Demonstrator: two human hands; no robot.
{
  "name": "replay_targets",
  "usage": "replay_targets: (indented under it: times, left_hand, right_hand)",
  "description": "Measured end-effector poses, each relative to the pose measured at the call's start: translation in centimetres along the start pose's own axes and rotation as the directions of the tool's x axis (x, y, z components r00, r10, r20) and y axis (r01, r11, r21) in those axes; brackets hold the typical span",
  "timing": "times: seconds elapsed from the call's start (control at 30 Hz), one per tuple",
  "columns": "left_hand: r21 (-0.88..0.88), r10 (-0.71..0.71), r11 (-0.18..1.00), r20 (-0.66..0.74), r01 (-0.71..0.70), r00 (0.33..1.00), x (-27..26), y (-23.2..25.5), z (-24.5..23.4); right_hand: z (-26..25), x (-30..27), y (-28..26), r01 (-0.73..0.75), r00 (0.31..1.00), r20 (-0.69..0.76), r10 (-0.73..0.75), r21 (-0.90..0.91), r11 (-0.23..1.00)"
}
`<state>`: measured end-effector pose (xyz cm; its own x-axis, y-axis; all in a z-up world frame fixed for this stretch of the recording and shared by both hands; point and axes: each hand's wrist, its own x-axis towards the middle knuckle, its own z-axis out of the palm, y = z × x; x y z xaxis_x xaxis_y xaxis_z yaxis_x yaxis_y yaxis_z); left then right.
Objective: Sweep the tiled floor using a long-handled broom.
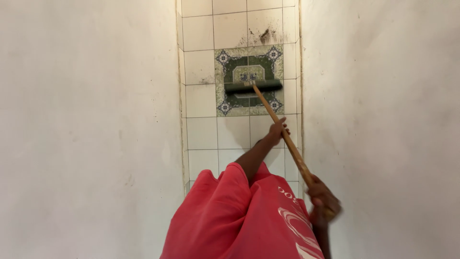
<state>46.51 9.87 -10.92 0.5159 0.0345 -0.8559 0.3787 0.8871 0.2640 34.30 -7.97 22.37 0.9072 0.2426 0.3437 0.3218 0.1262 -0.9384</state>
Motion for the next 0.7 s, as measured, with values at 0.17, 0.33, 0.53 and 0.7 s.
replay_targets:
  times: [0.17,0.33,0.53,0.7]
  left_hand:
    - [0.056,0.095,0.993,0.074,-0.1,0.993,-1.3,1.4,-0.8]
    - [-0.021,0.198,0.98,0.039,-0.197,0.979,-3.4,3.2,-0.4]
    - [-0.198,0.144,0.972,0.077,-0.127,0.987,-3.9,2.1,-2.2]
    - [-0.018,-0.031,0.999,-0.002,0.031,1.0,-8.5,-0.6,-9.6]
  right_hand:
    - [3.7,-0.3,4.3,-0.11,0.989,0.085,0.123,-0.147,0.983]
    - [4.2,-3.5,3.6,-0.141,0.989,0.019,0.147,-0.172,0.975]
    - [1.2,-9.3,-5.5,0.159,0.968,-0.217,-0.129,0.124,0.979]
    - [-2.7,-17.0,-9.4,0.095,0.948,-0.301,-0.107,-0.054,0.994]
